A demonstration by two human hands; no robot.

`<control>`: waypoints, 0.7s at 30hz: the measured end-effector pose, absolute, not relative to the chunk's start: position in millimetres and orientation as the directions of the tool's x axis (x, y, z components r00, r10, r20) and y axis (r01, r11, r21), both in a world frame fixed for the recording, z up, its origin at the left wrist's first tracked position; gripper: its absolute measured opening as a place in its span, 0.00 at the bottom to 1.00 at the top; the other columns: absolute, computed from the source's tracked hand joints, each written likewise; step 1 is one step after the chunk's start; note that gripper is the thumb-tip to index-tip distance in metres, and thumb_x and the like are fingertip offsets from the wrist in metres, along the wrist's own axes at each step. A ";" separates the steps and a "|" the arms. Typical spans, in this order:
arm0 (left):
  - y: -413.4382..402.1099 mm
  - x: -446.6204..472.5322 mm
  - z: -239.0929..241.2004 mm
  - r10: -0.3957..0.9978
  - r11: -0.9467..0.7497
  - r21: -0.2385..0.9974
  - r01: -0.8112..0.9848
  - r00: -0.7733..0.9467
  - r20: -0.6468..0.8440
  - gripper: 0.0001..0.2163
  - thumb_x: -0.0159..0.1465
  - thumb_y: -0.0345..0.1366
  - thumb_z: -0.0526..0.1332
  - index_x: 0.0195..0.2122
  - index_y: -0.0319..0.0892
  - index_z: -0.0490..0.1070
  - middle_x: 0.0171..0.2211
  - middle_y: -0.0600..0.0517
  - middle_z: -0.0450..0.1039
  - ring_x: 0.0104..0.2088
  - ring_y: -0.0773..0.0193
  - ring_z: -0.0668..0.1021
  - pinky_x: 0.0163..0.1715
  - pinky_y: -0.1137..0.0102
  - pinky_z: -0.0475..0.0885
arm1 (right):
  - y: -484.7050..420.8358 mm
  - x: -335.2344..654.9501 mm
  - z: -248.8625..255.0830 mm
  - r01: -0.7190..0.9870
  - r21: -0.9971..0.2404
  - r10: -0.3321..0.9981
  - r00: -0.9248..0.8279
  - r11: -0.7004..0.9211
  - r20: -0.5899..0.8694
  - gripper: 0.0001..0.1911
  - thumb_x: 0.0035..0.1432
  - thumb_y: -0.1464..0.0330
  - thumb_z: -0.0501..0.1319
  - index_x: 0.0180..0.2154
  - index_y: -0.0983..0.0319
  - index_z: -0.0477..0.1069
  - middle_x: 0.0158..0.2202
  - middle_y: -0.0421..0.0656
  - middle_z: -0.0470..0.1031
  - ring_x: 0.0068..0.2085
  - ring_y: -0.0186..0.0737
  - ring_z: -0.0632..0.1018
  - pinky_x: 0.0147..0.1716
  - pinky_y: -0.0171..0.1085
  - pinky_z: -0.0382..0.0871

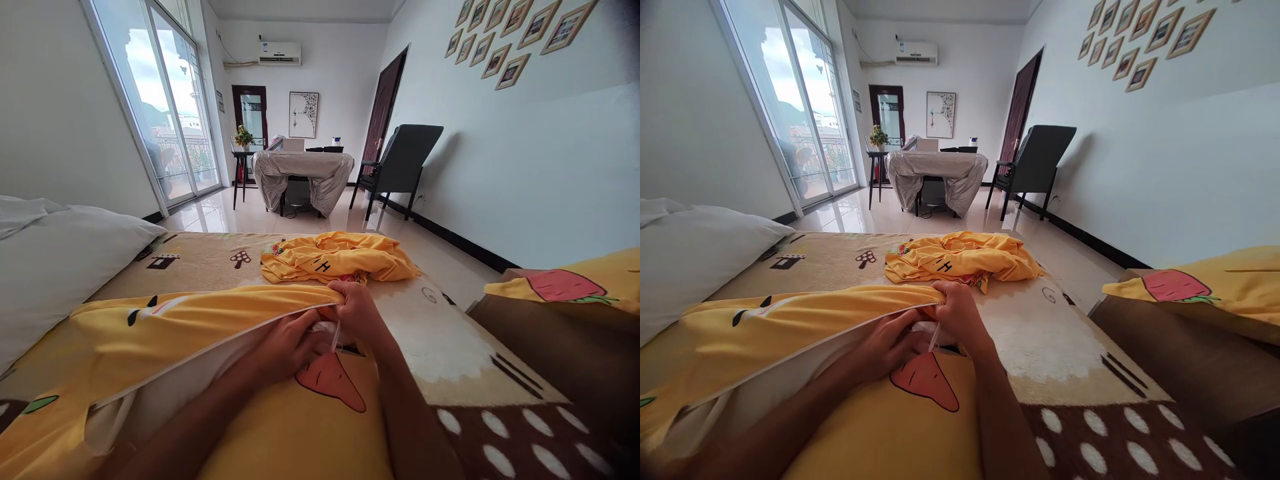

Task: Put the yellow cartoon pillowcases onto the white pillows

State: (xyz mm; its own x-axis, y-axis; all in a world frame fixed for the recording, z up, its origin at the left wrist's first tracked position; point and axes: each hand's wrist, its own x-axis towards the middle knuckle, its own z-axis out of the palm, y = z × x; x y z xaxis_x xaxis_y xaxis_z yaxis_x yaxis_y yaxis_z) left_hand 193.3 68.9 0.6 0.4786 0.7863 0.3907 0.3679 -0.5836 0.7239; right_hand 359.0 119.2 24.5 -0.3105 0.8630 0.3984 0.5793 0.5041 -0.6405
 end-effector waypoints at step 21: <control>85.3 206.4 -16.1 0.994 -0.039 0.997 0.067 0.103 0.032 0.15 0.59 0.40 0.60 0.47 0.41 0.71 0.54 0.49 0.71 0.54 0.54 0.73 0.60 0.55 0.63 | 117.2 360.7 25.1 0.548 -0.625 0.829 -0.430 0.555 0.359 0.08 0.41 0.77 0.52 0.21 0.64 0.69 0.20 0.37 0.67 0.25 0.32 0.66 0.25 0.30 0.54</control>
